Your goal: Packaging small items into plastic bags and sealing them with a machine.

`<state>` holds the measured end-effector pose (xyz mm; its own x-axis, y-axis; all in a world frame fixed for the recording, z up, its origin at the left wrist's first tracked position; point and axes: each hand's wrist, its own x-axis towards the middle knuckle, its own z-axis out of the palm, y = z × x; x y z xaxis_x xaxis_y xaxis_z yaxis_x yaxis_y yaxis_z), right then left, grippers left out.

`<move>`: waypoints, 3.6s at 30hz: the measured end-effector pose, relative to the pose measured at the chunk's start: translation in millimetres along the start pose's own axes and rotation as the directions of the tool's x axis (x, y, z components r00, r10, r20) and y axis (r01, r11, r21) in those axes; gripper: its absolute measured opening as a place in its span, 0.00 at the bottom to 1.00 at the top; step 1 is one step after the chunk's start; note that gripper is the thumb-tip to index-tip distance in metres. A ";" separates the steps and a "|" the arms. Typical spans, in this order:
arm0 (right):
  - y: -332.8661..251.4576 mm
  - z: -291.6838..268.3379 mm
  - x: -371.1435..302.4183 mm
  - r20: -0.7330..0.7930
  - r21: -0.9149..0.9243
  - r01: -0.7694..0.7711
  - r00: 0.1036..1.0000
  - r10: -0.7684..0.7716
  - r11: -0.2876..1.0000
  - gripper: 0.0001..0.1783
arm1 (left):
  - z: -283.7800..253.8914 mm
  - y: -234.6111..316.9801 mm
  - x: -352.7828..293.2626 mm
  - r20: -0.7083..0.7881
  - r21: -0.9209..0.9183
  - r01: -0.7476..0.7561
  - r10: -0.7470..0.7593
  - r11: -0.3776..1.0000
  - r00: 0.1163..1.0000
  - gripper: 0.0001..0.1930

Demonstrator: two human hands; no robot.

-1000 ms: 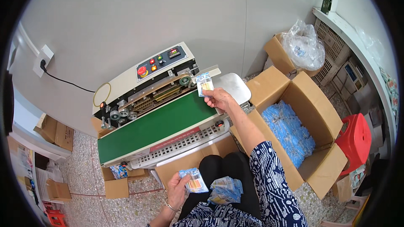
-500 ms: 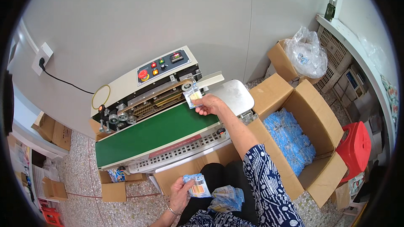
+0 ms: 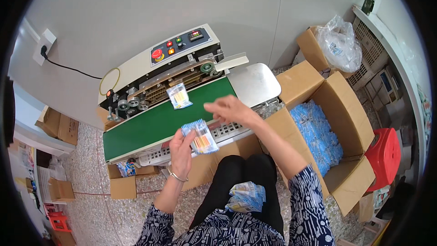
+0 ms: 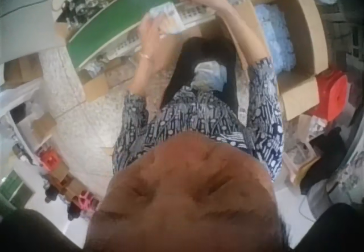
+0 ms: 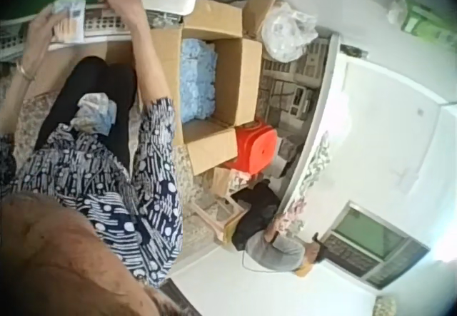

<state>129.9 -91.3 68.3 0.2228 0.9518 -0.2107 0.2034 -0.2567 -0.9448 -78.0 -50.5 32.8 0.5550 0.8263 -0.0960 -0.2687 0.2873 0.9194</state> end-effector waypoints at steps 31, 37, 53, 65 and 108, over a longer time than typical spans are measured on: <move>48.6 -59.9 75.5 -0.220 0.384 -0.101 0.955 0.197 0.918 0.08 | -24.5 -26.6 -23.2 -0.043 -0.128 0.138 -0.145 0.982 0.989 0.11; 34.6 -44.3 89.4 -0.132 0.328 -0.144 0.972 0.197 0.934 0.08 | -28.8 -29.8 -32.6 -0.050 -0.148 0.170 -0.179 0.974 0.983 0.10; 5.3 -1.5 7.8 -0.018 -0.410 0.166 0.982 -0.190 0.897 0.27 | 4.4 -3.8 20.0 0.025 -0.128 0.057 -0.055 0.990 0.998 0.13; 30.2 -28.7 5.8 0.064 0.380 -0.133 0.991 0.118 0.916 0.13 | 12.4 -5.3 6.7 -0.039 -0.025 0.019 -0.020 1.000 0.999 0.20; 90.2 25.0 -294.2 -0.510 -0.095 -0.261 0.842 0.178 0.961 0.15 | -4.7 -55.4 -171.6 0.656 0.700 -0.577 -0.059 0.421 0.752 0.24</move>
<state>58.8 -390.3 38.8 0.7099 0.6698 -0.2177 0.2281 -0.5111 -0.8287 -162.1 -205.9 -3.5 0.9501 0.2864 0.1236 0.1171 -0.6949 0.7095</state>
